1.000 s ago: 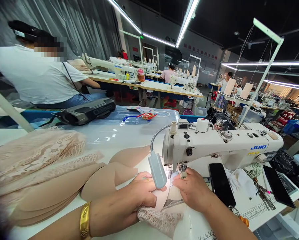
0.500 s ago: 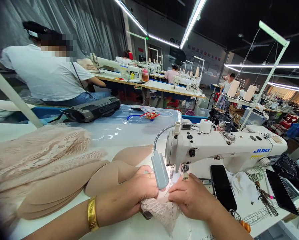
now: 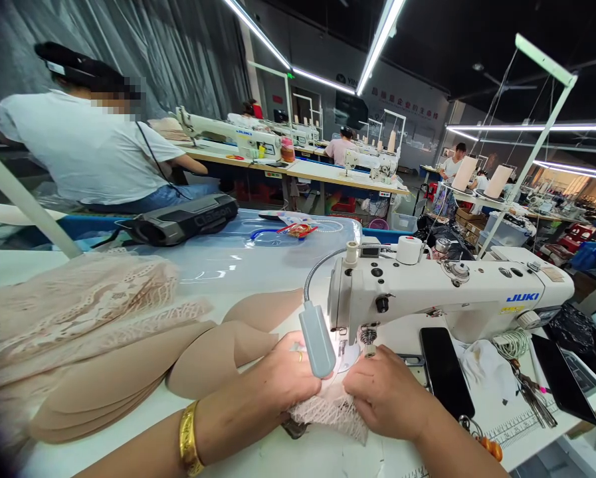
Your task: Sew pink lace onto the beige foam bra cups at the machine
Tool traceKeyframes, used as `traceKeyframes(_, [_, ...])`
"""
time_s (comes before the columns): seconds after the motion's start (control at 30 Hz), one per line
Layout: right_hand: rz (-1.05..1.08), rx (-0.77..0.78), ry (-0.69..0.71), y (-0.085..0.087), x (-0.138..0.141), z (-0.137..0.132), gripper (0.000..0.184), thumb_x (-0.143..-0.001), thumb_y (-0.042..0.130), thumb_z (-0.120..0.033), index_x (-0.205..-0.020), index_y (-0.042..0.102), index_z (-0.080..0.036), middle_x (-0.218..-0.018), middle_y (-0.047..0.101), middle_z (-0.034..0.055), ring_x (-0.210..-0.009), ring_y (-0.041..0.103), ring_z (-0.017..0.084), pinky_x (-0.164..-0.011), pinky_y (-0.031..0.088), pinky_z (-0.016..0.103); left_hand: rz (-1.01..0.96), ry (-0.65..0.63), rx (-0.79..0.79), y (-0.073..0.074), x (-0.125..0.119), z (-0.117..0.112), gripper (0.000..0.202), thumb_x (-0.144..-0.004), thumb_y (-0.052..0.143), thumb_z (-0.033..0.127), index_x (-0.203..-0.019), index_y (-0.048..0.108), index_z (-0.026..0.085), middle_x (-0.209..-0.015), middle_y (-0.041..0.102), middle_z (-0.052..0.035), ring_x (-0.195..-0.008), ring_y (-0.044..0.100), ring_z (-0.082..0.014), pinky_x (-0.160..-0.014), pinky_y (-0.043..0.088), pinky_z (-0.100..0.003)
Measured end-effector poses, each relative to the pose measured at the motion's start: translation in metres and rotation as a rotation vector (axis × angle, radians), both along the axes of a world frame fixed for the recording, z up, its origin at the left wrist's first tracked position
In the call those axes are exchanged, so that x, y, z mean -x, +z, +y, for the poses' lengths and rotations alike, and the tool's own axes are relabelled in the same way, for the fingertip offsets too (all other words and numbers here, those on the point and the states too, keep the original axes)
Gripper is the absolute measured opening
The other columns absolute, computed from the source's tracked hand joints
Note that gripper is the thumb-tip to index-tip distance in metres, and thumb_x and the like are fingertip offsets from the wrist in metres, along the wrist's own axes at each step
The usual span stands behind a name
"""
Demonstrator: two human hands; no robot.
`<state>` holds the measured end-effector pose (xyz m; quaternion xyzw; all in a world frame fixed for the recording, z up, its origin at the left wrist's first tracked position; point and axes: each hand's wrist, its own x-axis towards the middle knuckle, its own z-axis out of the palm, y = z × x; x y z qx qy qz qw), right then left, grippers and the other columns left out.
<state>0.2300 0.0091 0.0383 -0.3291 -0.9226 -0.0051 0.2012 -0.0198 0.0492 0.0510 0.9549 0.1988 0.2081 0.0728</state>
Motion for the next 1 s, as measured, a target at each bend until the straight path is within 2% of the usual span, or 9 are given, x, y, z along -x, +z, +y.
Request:
traceKeyframes(0.13, [0.008, 0.03, -0.089, -0.008, -0.003, 0.005, 0.026, -0.08, 0.053, 0.0, -0.09, 0.056, -0.024, -0.082, 0.064, 0.0001, -0.078, 0.054, 0.021, -0.086, 0.042, 0.035, -0.069, 0.034, -0.102, -0.007, -0.006, 0.0, 0.029, -0.087, 0.054, 0.0, -0.067, 0.058, 0.02, -0.068, 0.059, -0.0001, -0.071, 0.055, -0.0201, -0.095, 0.04, -0.043])
traceKeyframes(0.27, [0.005, 0.072, -0.211, -0.007, -0.004, 0.005, 0.027, -0.079, 0.052, -0.001, -0.092, 0.058, -0.024, -0.077, 0.061, 0.0013, -0.081, 0.05, 0.023, -0.08, 0.042, 0.033, -0.079, 0.077, -0.313, -0.007, -0.013, -0.004, 0.027, -0.09, 0.052, 0.0, -0.074, 0.059, 0.02, -0.068, 0.057, 0.001, -0.068, 0.055, -0.0183, -0.088, 0.047, -0.04])
traceKeyframes(0.37, [0.002, 0.108, -0.277, 0.001, -0.002, 0.004, 0.028, -0.079, 0.051, -0.002, -0.095, 0.062, -0.022, -0.076, 0.059, 0.0028, -0.087, 0.052, 0.025, -0.075, 0.043, 0.031, -0.044, 0.127, -0.395, -0.008, -0.018, -0.006, 0.026, -0.09, 0.053, -0.002, -0.076, 0.058, 0.02, -0.07, 0.058, 0.0009, -0.069, 0.056, -0.0179, -0.087, 0.049, -0.04])
traceKeyframes(0.53, [0.007, 0.145, -0.325, 0.007, 0.002, 0.009, 0.033, -0.083, 0.049, 0.001, -0.102, 0.069, -0.018, -0.095, 0.069, 0.0093, -0.098, 0.059, 0.026, -0.086, 0.048, 0.034, -0.059, 0.177, -0.459, -0.015, -0.023, -0.002, 0.027, -0.087, 0.052, -0.005, -0.075, 0.056, 0.019, -0.071, 0.058, -0.0002, -0.071, 0.057, -0.0187, -0.087, 0.05, -0.042])
traceKeyframes(0.63, [-0.01, 0.147, -0.385, 0.004, 0.003, 0.011, 0.035, -0.086, 0.049, 0.0, -0.107, 0.071, -0.017, -0.106, 0.071, 0.0121, -0.1, 0.061, 0.027, -0.088, 0.049, 0.036, -0.06, 0.201, -0.45, -0.016, -0.023, -0.002, 0.026, -0.088, 0.053, -0.003, -0.076, 0.058, 0.019, -0.071, 0.056, -0.0006, -0.068, 0.056, -0.0185, -0.084, 0.051, -0.042])
traceKeyframes(0.73, [-0.021, 0.155, -0.399, 0.003, 0.002, 0.012, 0.036, -0.088, 0.048, -0.001, -0.113, 0.071, -0.016, -0.109, 0.072, 0.013, -0.101, 0.061, 0.027, -0.088, 0.05, 0.037, -0.01, 0.206, -0.371, -0.011, -0.022, -0.007, 0.025, -0.089, 0.054, -0.001, -0.076, 0.06, 0.019, -0.07, 0.057, -0.0009, -0.07, 0.057, -0.0194, -0.084, 0.051, -0.041])
traceKeyframes(0.87, [-0.005, 0.138, -0.343, 0.004, -0.001, 0.009, 0.038, -0.089, 0.048, -0.002, -0.119, 0.07, -0.013, -0.108, 0.071, 0.0142, -0.101, 0.059, 0.027, -0.089, 0.05, 0.036, 0.037, 0.19, -0.238, -0.003, -0.022, -0.013, 0.025, -0.088, 0.055, -0.002, -0.077, 0.06, 0.019, -0.074, 0.061, -0.0018, -0.074, 0.059, -0.0206, -0.087, 0.05, -0.042])
traceKeyframes(1.0, [0.001, 0.086, -0.271, 0.002, 0.0, 0.005, 0.049, -0.087, 0.05, -0.003, -0.132, 0.064, -0.017, -0.105, 0.07, 0.0105, -0.098, 0.055, 0.027, -0.087, 0.048, 0.036, 0.011, 0.169, -0.15, -0.006, -0.019, -0.011, 0.025, -0.086, 0.053, -0.004, -0.083, 0.061, 0.02, -0.083, 0.066, -0.0025, -0.075, 0.059, -0.0191, -0.084, 0.051, -0.038])
